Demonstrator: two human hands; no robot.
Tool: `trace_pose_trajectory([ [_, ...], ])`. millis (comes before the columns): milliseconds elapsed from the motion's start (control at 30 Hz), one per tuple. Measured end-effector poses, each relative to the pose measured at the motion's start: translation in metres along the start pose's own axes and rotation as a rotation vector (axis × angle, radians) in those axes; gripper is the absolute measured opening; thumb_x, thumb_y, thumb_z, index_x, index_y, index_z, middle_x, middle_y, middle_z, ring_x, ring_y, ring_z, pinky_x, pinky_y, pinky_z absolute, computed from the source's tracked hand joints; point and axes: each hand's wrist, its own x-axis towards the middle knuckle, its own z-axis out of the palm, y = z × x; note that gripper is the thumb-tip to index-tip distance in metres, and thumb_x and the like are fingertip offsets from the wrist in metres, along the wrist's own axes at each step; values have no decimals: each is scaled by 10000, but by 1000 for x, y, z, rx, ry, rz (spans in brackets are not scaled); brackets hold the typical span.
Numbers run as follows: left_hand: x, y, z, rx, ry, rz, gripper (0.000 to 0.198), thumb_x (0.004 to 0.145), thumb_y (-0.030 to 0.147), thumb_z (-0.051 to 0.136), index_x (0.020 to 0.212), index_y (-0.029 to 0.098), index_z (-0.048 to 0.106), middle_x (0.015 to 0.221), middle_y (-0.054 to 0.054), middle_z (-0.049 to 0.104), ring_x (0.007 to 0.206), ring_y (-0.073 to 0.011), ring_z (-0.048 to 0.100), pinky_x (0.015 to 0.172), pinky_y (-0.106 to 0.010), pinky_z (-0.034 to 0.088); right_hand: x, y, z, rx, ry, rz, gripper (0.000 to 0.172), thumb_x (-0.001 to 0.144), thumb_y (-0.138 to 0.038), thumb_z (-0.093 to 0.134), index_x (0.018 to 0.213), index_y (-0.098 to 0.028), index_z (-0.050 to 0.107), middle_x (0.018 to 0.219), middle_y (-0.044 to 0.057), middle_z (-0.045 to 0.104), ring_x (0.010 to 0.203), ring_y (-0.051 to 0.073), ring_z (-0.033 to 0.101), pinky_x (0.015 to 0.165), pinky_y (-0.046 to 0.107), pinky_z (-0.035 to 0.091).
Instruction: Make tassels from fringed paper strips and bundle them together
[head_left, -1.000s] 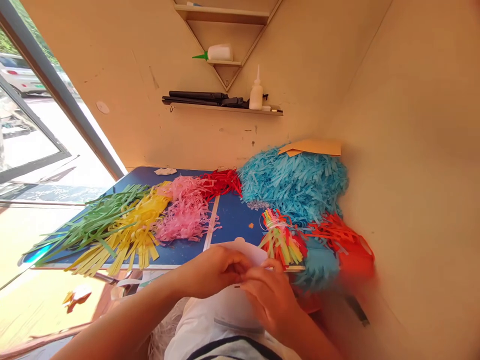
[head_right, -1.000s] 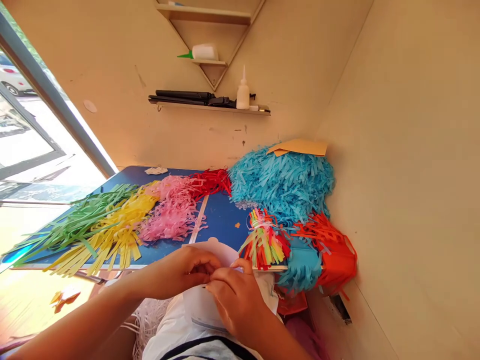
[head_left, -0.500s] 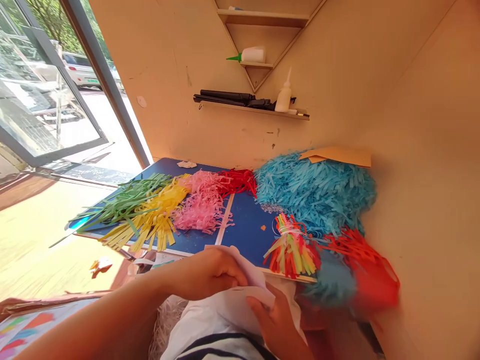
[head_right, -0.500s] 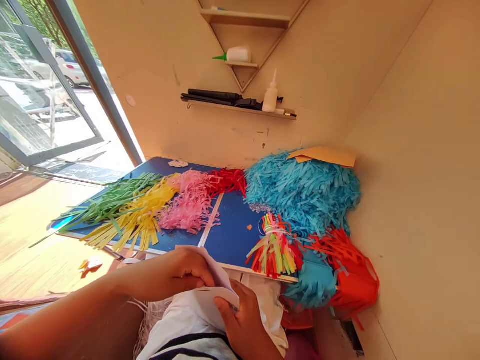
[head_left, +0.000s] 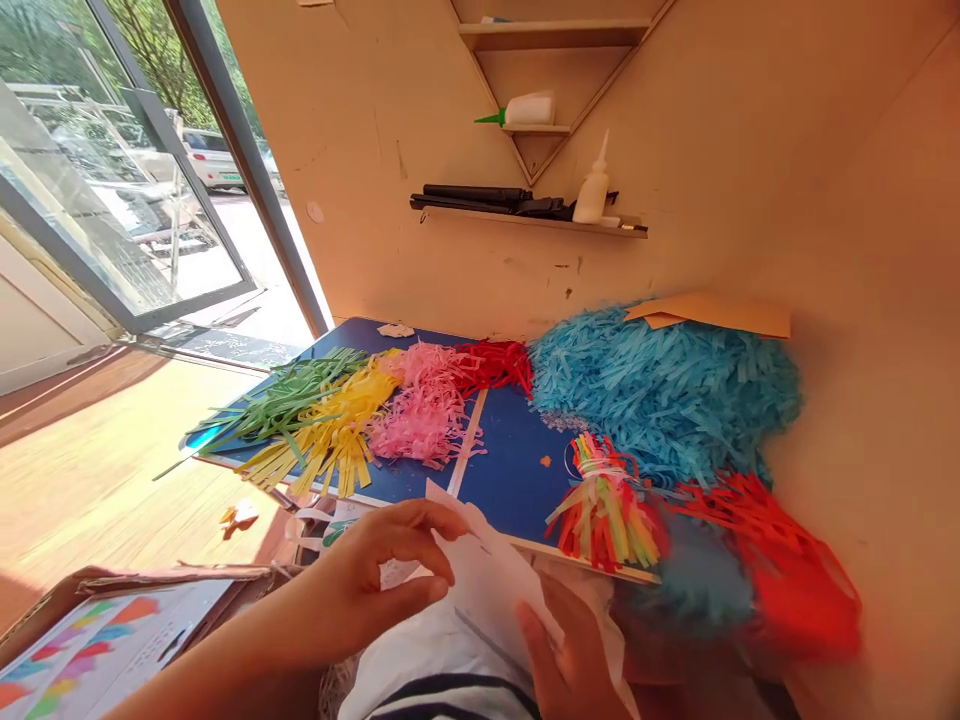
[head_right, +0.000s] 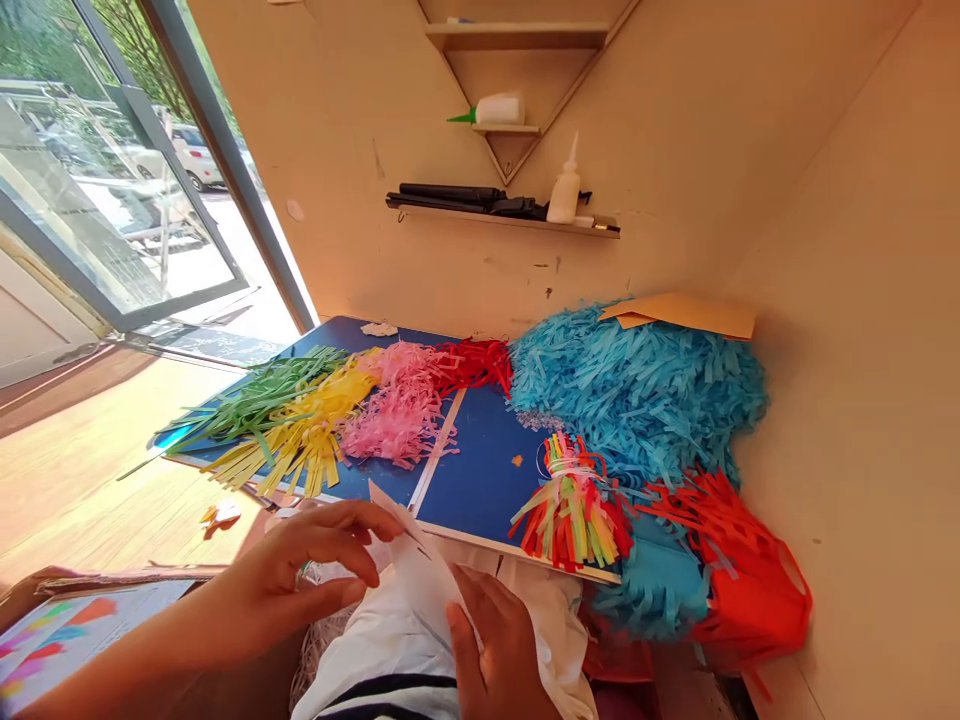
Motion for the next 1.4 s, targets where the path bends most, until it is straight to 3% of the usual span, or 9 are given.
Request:
trace_pose_trajectory([
  [133, -16, -9, -3, -123, 51, -213, 551, 873, 659, 477, 803, 164, 710, 778, -54, 682, 746, -183, 609, 696, -280, 492, 25, -29, 8, -95, -91, -447, 493, 987, -281, 391, 1449, -118, 444, 1276, 151, 646, 1131, 264, 640, 927, 360, 564],
  [300, -43, -3, -30, -132, 94, -445, 402, 807, 560, 605, 835, 164, 669, 770, -22, 673, 698, -174, 613, 602, -255, 484, 37, -52, 37, -105, -121, -655, 447, 969, -258, 462, 1381, -88, 497, 1288, 175, 632, 1148, 291, 618, 943, 403, 539],
  [467, -72, 27, -94, 303, 115, -226, 202, 881, 360, 582, 850, 223, 728, 841, -16, 695, 767, -161, 619, 689, -242, 479, 68, -46, 44, 2, 37, -424, 639, 948, -476, 536, 1465, -138, 371, 1463, 214, 439, 1339, 356, 441, 1023, 531, 456],
  [567, -68, 35, -110, 338, 74, -113, 170, 870, 349, 605, 841, 228, 720, 890, -27, 703, 820, -170, 625, 744, -253, 481, 99, -38, 41, 2, 150, -223, 772, 872, -560, 628, 1474, -153, 368, 1471, 236, 420, 1335, 411, 426, 1013, 615, 421],
  [667, -43, 23, -99, 332, 51, -128, 207, 850, 384, 611, 806, 197, 690, 846, -29, 677, 779, -157, 596, 724, -251, 464, 109, -31, 39, 178, -120, -30, 488, 900, -545, 584, 1220, -180, 632, 1085, 130, 717, 969, 306, 685, 802, 428, 574],
  [733, -22, 7, -84, 238, 43, -208, 272, 811, 443, 632, 755, 178, 651, 766, -13, 643, 713, -145, 572, 639, -237, 441, 100, -27, 38, 215, -204, 114, 337, 938, -477, 530, 965, -197, 717, 854, 65, 751, 751, 244, 704, 657, 336, 576],
  [967, 48, -39, -41, -469, -149, -504, 508, 598, 604, 748, 787, 140, 667, 709, -24, 673, 519, -108, 531, 512, -234, 380, 62, -2, 28, 122, -9, 361, 387, 921, -507, 527, 925, -185, 741, 898, 94, 767, 810, 267, 722, 710, 349, 584],
  [1267, 95, -5, -37, 73, -148, -249, 123, 642, 290, 657, 649, 172, 621, 625, 50, 514, 599, -107, 445, 539, -224, 290, 52, 14, 14, 4, 114, 435, 364, 925, -480, 544, 1030, -178, 720, 963, 108, 758, 881, 272, 717, 763, 365, 590],
  [1400, 97, 2, -31, 149, -184, -263, 143, 638, 259, 652, 570, 173, 561, 547, 59, 455, 569, -109, 413, 537, -240, 261, 49, 18, 18, -202, 365, 233, 504, 898, -417, 628, 1324, -164, 534, 1198, 162, 660, 1057, 307, 649, 836, 447, 555],
])
